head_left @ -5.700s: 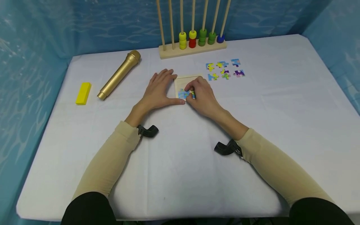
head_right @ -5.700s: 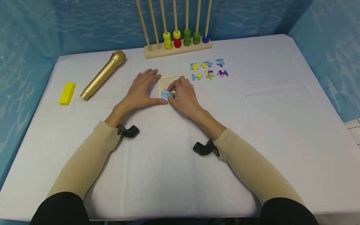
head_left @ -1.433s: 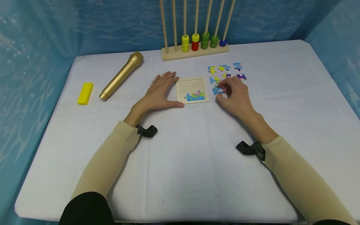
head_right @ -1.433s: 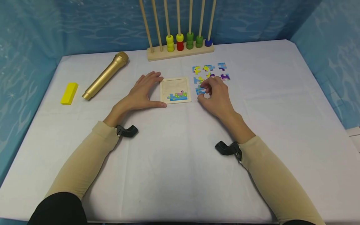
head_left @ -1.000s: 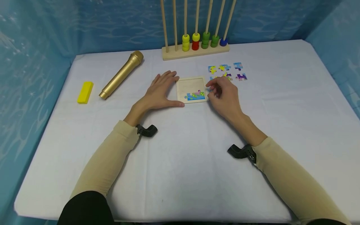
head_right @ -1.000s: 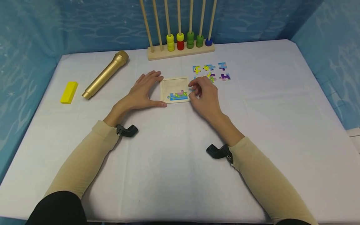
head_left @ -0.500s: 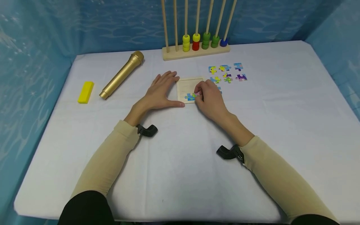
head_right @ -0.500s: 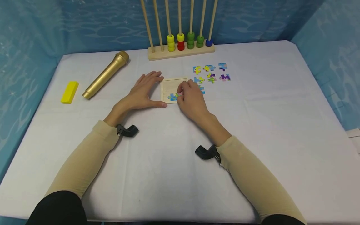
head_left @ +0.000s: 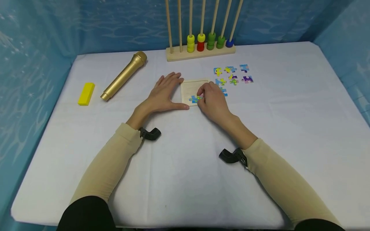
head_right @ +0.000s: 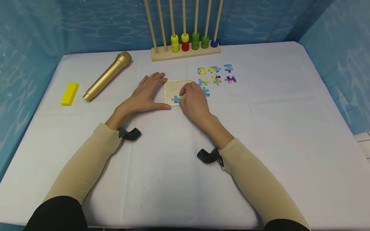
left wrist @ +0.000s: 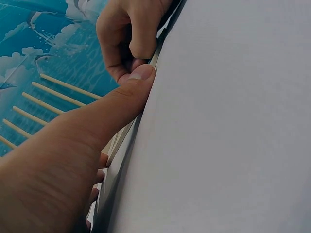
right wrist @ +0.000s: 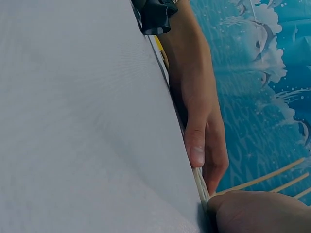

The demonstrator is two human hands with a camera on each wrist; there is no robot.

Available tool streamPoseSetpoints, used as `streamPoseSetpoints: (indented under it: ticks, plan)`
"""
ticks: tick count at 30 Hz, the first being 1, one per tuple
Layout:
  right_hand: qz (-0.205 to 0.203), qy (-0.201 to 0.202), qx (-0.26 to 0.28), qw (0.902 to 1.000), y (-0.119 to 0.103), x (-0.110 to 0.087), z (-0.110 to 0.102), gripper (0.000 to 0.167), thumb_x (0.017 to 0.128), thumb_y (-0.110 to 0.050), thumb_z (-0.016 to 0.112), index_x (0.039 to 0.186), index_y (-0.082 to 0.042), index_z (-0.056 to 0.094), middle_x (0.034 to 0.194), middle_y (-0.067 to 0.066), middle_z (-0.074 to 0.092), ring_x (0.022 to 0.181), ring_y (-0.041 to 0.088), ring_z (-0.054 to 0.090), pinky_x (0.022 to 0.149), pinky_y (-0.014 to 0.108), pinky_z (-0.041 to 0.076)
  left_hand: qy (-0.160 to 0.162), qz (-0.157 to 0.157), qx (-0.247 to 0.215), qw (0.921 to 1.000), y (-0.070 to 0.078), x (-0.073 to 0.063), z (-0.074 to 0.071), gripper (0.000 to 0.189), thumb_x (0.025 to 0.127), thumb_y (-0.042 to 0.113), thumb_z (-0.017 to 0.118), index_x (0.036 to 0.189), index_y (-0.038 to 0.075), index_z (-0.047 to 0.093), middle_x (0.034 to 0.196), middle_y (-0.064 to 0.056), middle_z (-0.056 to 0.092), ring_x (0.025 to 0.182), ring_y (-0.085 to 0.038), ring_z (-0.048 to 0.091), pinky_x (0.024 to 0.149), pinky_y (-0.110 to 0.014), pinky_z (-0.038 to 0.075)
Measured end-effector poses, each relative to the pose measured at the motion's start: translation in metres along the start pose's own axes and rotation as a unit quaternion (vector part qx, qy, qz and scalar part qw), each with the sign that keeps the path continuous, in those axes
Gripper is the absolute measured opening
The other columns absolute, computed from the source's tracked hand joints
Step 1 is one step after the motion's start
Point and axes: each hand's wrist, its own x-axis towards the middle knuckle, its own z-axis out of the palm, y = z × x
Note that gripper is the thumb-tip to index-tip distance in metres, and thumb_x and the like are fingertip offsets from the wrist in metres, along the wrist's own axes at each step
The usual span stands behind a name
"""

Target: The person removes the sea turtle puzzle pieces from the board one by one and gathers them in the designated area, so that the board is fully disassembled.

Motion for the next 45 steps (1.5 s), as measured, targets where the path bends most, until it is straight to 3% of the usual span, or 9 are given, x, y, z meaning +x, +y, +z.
streamPoseSetpoints:
  ticks: [11,16,21,27,34,39,45]
  plan:
    - [0.015,-0.007,0.008,0.9998,-0.005,0.003,-0.002,0.022,0.086,0.004,0.059,0.107,0.001,0.063,0.098,0.014,0.055,0.09,0.029,0.05,0.08,0.038,0.041,0.0,0.004,0.001,1.0,0.0,-0.001,-0.004,0.109,0.082,0.068,0.08,0.164,0.015,0.033,0.177,-0.004,0.018,0.166,-0.02,0.003,0.134,-0.043,-0.005]
    - [-0.008,0.009,0.018,0.9998,-0.003,0.002,0.0,0.023,0.085,0.005,0.057,0.107,0.0,0.061,0.099,0.014,0.054,0.091,0.028,0.051,0.08,0.037,0.042,-0.002,-0.002,0.001,1.0,0.0,-0.002,-0.005,0.109,0.081,0.07,0.079,0.164,0.015,0.033,0.177,-0.004,0.018,0.166,-0.02,0.003,0.133,-0.043,-0.006]
    - [-0.038,0.032,0.054,0.9973,0.002,-0.001,0.001,0.019,0.084,0.005,0.056,0.101,0.0,0.062,0.098,0.014,0.055,0.089,0.027,0.051,0.079,0.037,0.041,0.001,0.001,0.002,1.0,0.0,-0.001,-0.005,0.109,0.082,0.069,0.079,0.165,0.015,0.032,0.177,-0.003,0.018,0.166,-0.019,0.003,0.133,-0.043,-0.006]
    - [-0.046,0.052,0.098,0.9928,0.007,-0.007,0.0,0.017,0.083,0.004,0.058,0.097,-0.003,0.065,0.096,0.013,0.059,0.085,0.025,0.052,0.077,0.033,0.04,0.002,0.005,-0.002,1.0,0.001,-0.001,-0.002,0.109,0.082,0.069,0.079,0.164,0.016,0.033,0.177,-0.003,0.018,0.166,-0.019,0.003,0.133,-0.042,-0.006]
    - [-0.031,0.057,0.142,0.9877,0.01,-0.008,-0.004,0.012,0.084,-0.002,0.069,0.094,-0.007,0.071,0.093,0.008,0.062,0.086,0.02,0.056,0.079,0.031,0.043,0.004,0.001,0.0,1.0,0.002,-0.001,-0.001,0.11,0.081,0.071,0.078,0.164,0.016,0.032,0.177,-0.003,0.018,0.165,-0.018,0.002,0.133,-0.043,-0.006]
    - [-0.049,0.052,0.148,0.9863,0.01,-0.006,-0.004,0.01,0.089,-0.009,0.078,0.096,-0.007,0.072,0.093,0.008,0.067,0.086,0.019,0.059,0.081,0.029,0.047,0.009,0.002,0.003,1.0,0.001,-0.001,-0.001,0.109,0.081,0.071,0.078,0.164,0.016,0.032,0.177,-0.003,0.018,0.165,-0.018,0.003,0.133,-0.042,-0.006]
    - [-0.051,0.051,0.218,0.9732,0.009,-0.011,-0.006,0.009,0.091,-0.003,0.078,0.097,-0.005,0.072,0.094,0.007,0.073,0.088,0.016,0.066,0.086,0.029,0.053,0.003,0.004,0.0,1.0,0.0,-0.002,0.001,0.109,0.082,0.071,0.077,0.165,0.016,0.032,0.177,-0.002,0.018,0.165,-0.018,0.002,0.133,-0.043,-0.006]
